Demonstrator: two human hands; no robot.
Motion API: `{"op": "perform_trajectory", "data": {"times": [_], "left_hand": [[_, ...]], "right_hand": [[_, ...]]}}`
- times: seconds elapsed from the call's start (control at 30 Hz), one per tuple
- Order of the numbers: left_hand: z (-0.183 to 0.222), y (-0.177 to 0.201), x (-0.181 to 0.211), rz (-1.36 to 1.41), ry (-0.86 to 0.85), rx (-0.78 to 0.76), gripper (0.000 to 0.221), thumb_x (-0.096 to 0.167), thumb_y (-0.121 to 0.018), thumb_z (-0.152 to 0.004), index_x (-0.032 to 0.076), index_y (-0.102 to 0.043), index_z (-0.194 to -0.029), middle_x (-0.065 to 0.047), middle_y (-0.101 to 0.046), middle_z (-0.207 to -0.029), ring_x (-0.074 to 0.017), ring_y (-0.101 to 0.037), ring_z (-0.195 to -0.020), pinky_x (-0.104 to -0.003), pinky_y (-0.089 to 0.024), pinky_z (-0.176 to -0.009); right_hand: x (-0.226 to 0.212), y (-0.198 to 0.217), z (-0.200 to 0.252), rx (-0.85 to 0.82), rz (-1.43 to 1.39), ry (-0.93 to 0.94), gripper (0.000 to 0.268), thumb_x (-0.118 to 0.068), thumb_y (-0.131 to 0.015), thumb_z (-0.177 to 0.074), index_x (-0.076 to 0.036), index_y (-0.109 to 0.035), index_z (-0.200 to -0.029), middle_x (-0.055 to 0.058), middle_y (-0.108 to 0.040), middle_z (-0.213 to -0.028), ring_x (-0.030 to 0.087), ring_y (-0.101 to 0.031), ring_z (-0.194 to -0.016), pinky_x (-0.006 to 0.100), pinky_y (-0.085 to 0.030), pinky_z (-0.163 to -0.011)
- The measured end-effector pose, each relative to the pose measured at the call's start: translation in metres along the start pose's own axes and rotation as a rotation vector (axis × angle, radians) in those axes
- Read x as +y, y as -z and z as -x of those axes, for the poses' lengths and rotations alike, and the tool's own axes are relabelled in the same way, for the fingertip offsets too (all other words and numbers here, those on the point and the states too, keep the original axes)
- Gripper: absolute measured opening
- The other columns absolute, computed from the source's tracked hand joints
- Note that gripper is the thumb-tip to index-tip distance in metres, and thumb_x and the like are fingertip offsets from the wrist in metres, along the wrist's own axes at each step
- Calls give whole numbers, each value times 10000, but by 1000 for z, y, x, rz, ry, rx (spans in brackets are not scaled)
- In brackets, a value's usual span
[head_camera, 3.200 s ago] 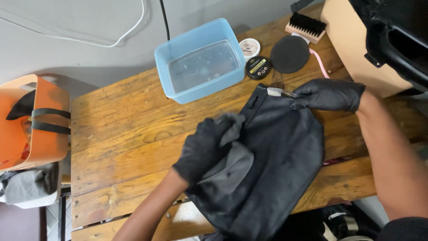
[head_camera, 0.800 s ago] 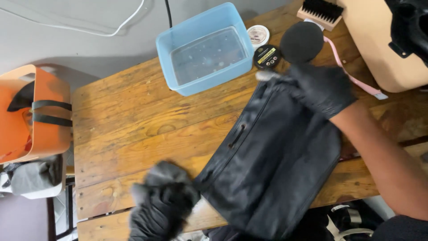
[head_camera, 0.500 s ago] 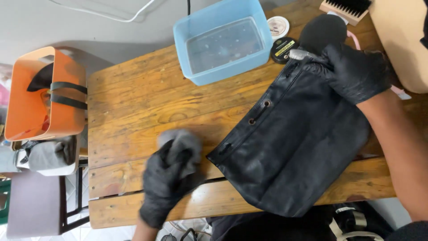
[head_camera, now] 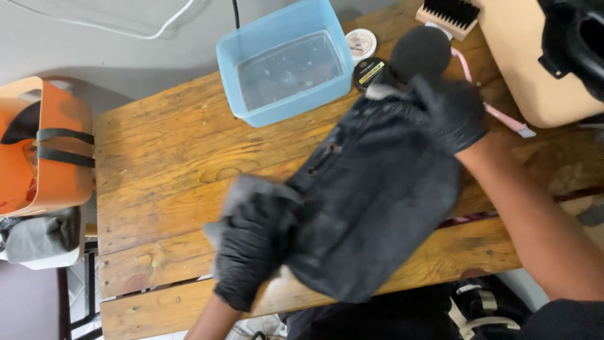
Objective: Cleaning a black bag by applying a cleaning agent with a brush and wiping it off with a cloth.
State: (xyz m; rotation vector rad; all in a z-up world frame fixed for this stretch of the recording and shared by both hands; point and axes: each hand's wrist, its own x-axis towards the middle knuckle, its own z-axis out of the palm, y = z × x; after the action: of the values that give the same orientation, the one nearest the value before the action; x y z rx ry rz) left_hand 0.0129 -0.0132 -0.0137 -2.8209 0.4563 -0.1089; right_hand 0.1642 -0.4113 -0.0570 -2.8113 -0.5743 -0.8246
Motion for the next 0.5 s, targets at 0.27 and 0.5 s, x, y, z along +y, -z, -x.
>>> {"op": "perform_trajectory", "data": {"times": [0.27, 0.5], "left_hand": [[-40, 10, -68, 261, 448, -331, 571, 539, -681, -819, 432, -539, -1361, -112, -430, -1369, -432, -680, -1025, -549, -644, -756], [-59, -56, -166, 206, 753, -338, 611, 785, -307, -1027, 284, -582, -1245, -140, -591, -1227, -452, -667, -1099, -639, -569, -786]], "right_hand": [[-81, 60, -27, 94, -95, -33, 226, -452, -650, -1071, -246, -740, -1102, -23, -727, -878, 194, -736, -896, 317, -592, -757], [-69, 95, -42, -740, 74, -278, 440, -536, -515, -989, -163, -744, -941, 139, -791, -876, 332, -772, -967, 460, -606, -804]]}}
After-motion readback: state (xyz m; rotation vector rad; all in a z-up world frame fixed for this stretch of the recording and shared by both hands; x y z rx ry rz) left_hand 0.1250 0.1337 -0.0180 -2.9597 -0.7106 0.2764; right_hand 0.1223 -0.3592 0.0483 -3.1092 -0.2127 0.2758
